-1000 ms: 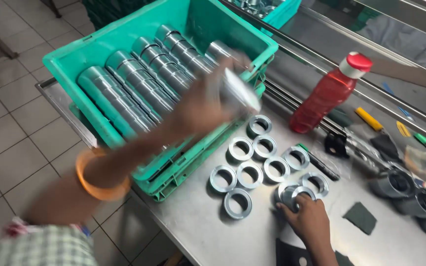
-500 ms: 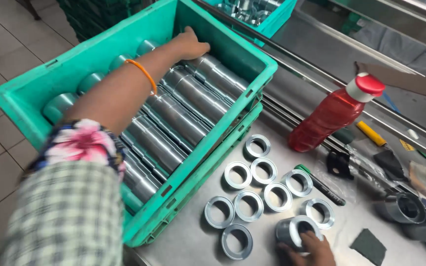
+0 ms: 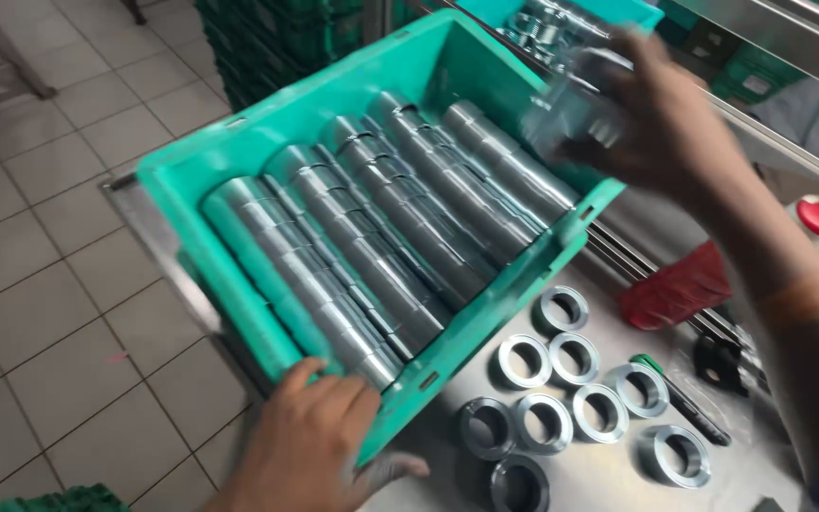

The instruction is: Inspecting cylindrical metal rings for defects and sorting them into a storage crate on an industrial workbench.

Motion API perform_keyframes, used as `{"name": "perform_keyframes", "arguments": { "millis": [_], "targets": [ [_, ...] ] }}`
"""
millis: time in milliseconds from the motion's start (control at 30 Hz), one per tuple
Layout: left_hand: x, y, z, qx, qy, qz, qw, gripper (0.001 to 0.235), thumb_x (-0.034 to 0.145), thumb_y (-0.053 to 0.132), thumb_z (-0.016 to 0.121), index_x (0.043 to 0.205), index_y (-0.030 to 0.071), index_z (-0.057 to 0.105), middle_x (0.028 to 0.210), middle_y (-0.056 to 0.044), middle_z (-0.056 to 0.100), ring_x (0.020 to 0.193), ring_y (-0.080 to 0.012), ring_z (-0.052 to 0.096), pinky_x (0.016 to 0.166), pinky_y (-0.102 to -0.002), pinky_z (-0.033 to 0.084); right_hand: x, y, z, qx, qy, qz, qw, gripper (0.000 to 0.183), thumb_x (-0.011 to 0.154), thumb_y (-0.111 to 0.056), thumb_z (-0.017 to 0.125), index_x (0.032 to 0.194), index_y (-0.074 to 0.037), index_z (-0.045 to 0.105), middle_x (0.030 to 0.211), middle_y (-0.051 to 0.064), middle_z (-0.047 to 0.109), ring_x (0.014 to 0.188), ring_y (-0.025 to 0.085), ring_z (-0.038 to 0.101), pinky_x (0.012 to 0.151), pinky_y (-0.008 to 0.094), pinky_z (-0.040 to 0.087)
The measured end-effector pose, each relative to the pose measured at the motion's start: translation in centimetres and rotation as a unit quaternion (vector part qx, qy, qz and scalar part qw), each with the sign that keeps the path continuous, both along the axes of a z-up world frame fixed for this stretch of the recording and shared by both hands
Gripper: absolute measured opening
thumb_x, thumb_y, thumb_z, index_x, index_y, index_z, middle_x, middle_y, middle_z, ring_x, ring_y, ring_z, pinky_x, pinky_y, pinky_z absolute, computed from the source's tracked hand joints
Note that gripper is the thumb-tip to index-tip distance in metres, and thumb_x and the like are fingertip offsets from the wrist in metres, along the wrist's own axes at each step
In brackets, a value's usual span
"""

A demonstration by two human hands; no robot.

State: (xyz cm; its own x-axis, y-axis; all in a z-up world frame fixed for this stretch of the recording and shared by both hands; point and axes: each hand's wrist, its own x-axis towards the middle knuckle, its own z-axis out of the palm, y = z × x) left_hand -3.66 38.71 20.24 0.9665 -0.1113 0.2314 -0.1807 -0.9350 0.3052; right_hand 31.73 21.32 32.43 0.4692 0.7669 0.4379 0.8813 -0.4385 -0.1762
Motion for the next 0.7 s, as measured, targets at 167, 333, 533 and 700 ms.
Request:
{"name": "perform_keyframes", "arguments": {
  "millis": [167, 333, 533, 700],
  "targets": [
    [-1.4, -0.4, -3.6, -0.006, -0.306, 0.052, 0.951, 0.04, 0.09, 0.045, 0.07, 0.076, 0.009, 0.057, 0.072, -0.007, 0.052, 0.073, -0.0283, 0.058, 0.09, -0.049, 0.046, 4.4, 17.2, -1.1, -0.212, -0.013, -0.015, 0.977, 0.074, 0.067, -0.038, 0.093, 0.135, -0.027, 0.065, 0.115, 0.012, 0.075, 0.103, 0.039, 0.071, 0.088, 0.052, 0.056],
    [-0.9, 0.6, -4.7, -0.016, -0.354, 0.055, 0.933, 0.045, 0.093, 0.038, 0.075, 0.066, 0.012, 0.05, 0.066, -0.005, 0.046, 0.066, -0.0243, 0.052, 0.083, -0.041, 0.044, 9.8, 22.0, -6.1, -0.259, -0.03, 0.028, 0.965, 0.075, 0.066, -0.034, 0.093, 0.135, -0.025, 0.065, 0.122, 0.013, 0.07, 0.107, 0.039, 0.067, 0.087, 0.053, 0.055],
    [0.1, 1.5, -4.2, -0.055, -0.42, 0.016, 0.905, 0.039, 0.087, 0.031, 0.072, 0.062, 0.013, 0.046, 0.064, -0.004, 0.042, 0.062, -0.0219, 0.05, 0.077, -0.038, 0.042, -7.2, 8.1, -10.2, -0.095, -0.095, 0.137, 0.982, 0.036, 0.08, -0.021, 0.067, 0.115, -0.014, 0.07, 0.117, 0.012, 0.07, 0.112, 0.04, 0.064, 0.1, 0.052, 0.047],
    [0.1, 1.3, -1.5, -0.104, -0.418, 0.0, 0.903, 0.032, 0.083, 0.021, 0.07, 0.061, 0.014, 0.047, 0.062, -0.003, 0.041, 0.058, -0.0221, 0.048, 0.07, -0.039, 0.04, -21.8, 3.2, -11.8, 0.027, -0.063, 0.168, 0.983, 0.042, 0.079, -0.047, 0.058, 0.089, -0.006, 0.063, 0.088, 0.011, 0.06, 0.093, 0.031, 0.059, 0.107, 0.059, 0.036]
  ]
}}
